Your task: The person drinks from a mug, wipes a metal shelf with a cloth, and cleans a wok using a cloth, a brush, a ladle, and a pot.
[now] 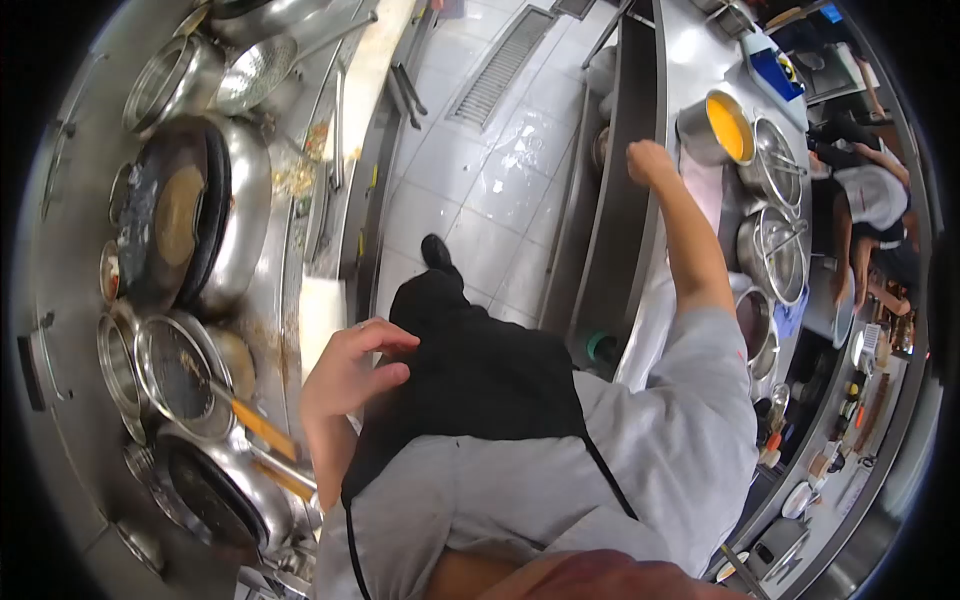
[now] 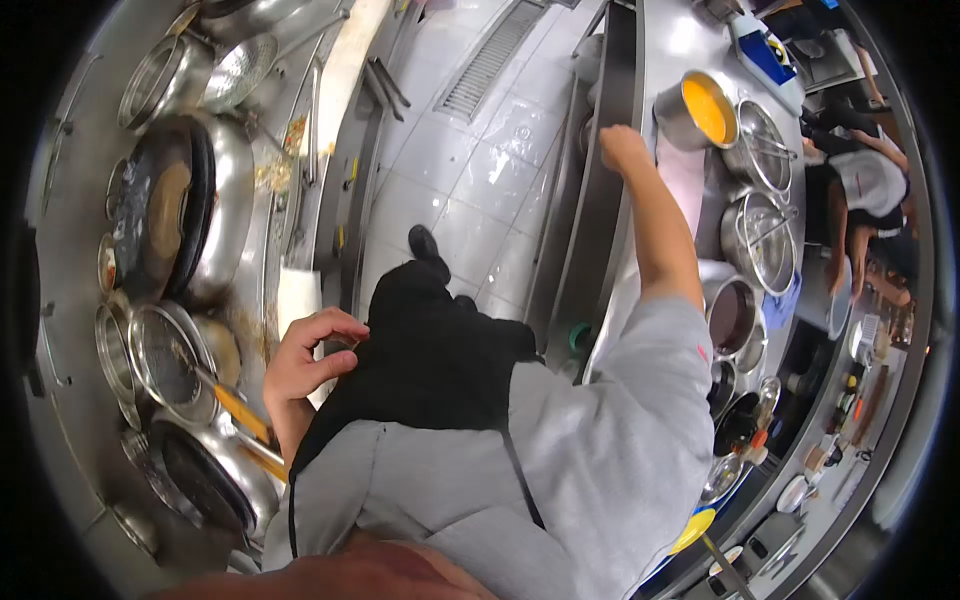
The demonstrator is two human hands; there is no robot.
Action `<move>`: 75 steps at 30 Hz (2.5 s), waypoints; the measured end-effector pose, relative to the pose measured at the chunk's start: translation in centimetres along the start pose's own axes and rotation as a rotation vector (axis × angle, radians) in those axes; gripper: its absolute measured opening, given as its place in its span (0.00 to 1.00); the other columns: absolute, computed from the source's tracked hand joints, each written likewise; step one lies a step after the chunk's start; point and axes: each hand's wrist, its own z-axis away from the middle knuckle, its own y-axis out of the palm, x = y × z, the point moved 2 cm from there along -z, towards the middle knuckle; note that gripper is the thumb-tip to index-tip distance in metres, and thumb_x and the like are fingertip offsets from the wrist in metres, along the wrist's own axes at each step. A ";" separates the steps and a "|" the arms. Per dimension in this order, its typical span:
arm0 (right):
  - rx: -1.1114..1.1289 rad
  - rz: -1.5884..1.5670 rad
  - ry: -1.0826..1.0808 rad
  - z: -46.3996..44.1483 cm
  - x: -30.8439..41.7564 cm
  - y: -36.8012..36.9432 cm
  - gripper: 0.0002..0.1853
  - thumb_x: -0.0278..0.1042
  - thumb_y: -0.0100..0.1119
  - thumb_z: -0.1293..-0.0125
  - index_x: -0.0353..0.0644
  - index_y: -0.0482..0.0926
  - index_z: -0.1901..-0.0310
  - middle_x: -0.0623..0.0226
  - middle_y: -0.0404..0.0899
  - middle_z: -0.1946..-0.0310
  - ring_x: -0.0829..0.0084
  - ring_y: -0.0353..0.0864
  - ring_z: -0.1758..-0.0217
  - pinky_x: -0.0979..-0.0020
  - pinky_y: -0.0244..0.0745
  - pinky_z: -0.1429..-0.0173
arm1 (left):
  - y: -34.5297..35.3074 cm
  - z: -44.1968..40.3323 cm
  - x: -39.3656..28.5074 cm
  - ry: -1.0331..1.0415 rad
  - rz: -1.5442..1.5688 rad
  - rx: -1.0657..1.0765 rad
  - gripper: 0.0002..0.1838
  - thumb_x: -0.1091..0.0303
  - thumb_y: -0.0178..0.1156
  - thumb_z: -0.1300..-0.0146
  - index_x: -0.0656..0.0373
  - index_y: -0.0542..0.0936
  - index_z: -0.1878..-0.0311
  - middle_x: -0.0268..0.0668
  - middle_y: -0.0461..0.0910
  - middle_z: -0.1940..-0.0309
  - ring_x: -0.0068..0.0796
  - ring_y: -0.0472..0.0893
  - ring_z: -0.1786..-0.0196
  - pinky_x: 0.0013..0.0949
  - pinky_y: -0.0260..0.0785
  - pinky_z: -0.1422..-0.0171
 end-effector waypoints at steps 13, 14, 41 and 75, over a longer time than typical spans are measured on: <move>-0.431 -0.294 -0.015 1.1 -0.2 -2.5 0.10 0.37 0.62 0.40 0.43 0.78 0.76 0.62 0.77 0.76 0.60 0.78 0.67 0.59 0.73 0.62 | -13.5 -31.5 -6.0 0.192 -0.030 0.309 0.20 0.61 0.66 0.40 0.59 0.80 0.47 0.37 0.82 0.61 0.27 0.81 0.56 0.31 0.72 0.49; -0.430 -0.296 -0.012 1.2 -0.2 -2.8 0.10 0.38 0.62 0.40 0.44 0.77 0.76 0.62 0.77 0.77 0.60 0.78 0.68 0.60 0.73 0.63 | -14.0 -34.3 -6.1 0.227 -0.025 0.340 0.19 0.61 0.65 0.38 0.59 0.80 0.47 0.36 0.82 0.63 0.25 0.80 0.57 0.30 0.72 0.50; -0.266 -1.112 -0.158 -46.0 -8.3 -15.1 0.24 0.55 0.46 0.31 0.41 0.83 0.58 0.50 0.83 0.63 0.47 0.80 0.56 0.51 0.72 0.48 | -20.0 -76.8 17.9 -0.509 -0.409 0.287 0.40 0.40 0.50 0.34 0.50 0.55 0.24 0.52 0.44 0.23 0.44 0.44 0.21 0.38 0.39 0.21; 0.215 -1.528 1.235 -63.8 -27.2 7.3 0.19 0.47 0.61 0.43 0.42 0.85 0.56 0.60 0.85 0.70 0.65 0.85 0.67 0.62 0.80 0.61 | -30.0 -135.7 5.8 -0.214 -1.119 1.077 0.32 0.45 0.51 0.35 0.55 0.71 0.34 0.52 0.71 0.37 0.50 0.69 0.33 0.44 0.60 0.29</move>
